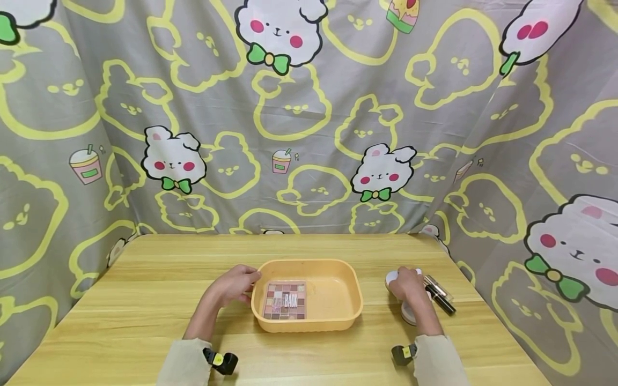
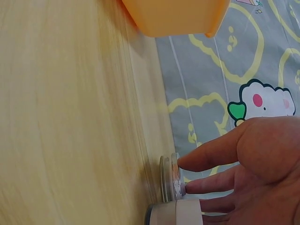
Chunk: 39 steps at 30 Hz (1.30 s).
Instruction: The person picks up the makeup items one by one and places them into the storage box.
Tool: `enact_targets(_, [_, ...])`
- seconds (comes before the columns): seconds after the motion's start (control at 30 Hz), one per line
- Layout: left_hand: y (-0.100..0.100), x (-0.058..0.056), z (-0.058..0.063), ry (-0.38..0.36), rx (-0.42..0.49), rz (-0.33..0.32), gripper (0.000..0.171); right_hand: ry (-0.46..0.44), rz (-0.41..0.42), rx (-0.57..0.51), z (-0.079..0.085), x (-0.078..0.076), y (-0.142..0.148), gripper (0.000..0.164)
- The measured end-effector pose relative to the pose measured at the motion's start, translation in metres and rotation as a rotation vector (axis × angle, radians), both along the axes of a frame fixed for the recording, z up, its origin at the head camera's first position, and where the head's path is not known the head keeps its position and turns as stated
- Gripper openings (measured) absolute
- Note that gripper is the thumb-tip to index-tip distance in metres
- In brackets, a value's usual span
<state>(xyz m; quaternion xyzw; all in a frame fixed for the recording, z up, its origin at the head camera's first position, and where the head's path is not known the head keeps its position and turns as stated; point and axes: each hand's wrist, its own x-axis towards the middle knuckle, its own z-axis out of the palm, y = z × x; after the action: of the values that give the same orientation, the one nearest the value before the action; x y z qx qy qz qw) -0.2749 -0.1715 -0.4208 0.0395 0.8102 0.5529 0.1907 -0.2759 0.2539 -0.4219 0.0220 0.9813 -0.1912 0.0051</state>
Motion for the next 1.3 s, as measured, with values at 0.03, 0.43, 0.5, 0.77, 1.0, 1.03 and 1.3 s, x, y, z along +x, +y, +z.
enact_targets(0.03, [0.0000, 0.0001, 0.0003, -0.001, 0.000, -0.001, 0.046, 0.003, 0.002, 0.001, -0.0001, 0.0002, 0.0001, 0.048])
enact_targets(0.43, [0.0006, -0.0001, 0.0005, 0.003, -0.014, 0.020, 0.045, 0.033, 0.000, -0.018, -0.0008, 0.0035, 0.0001, 0.049])
enact_targets(0.5, [0.0005, 0.0000, 0.0006, 0.004, -0.015, 0.019, 0.045, 0.033, -0.003, -0.020, -0.0008, 0.0033, -0.0001, 0.050])
enact_targets(0.77, [-0.0002, 0.0008, -0.0002, -0.002, 0.007, 0.012, 0.044, 0.023, -0.008, -0.035, -0.0003, 0.0022, 0.0001, 0.052])
enact_targets(1.0, [-0.0002, 0.0007, 0.0011, 0.005, -0.006, 0.008, 0.045, 0.001, -0.010, -0.049, -0.0021, -0.0005, 0.0004, 0.055])
enact_targets(1.03, [-0.0001, 0.0007, 0.0011, 0.005, -0.009, 0.010, 0.045, -0.008, -0.014, -0.057, -0.0021, -0.0004, 0.0005, 0.057])
enact_targets(1.3, [0.0003, 0.0013, 0.0012, 0.013, -0.022, 0.014, 0.044, -0.045, -0.041, -0.118, -0.0015, 0.0016, 0.0012, 0.064])
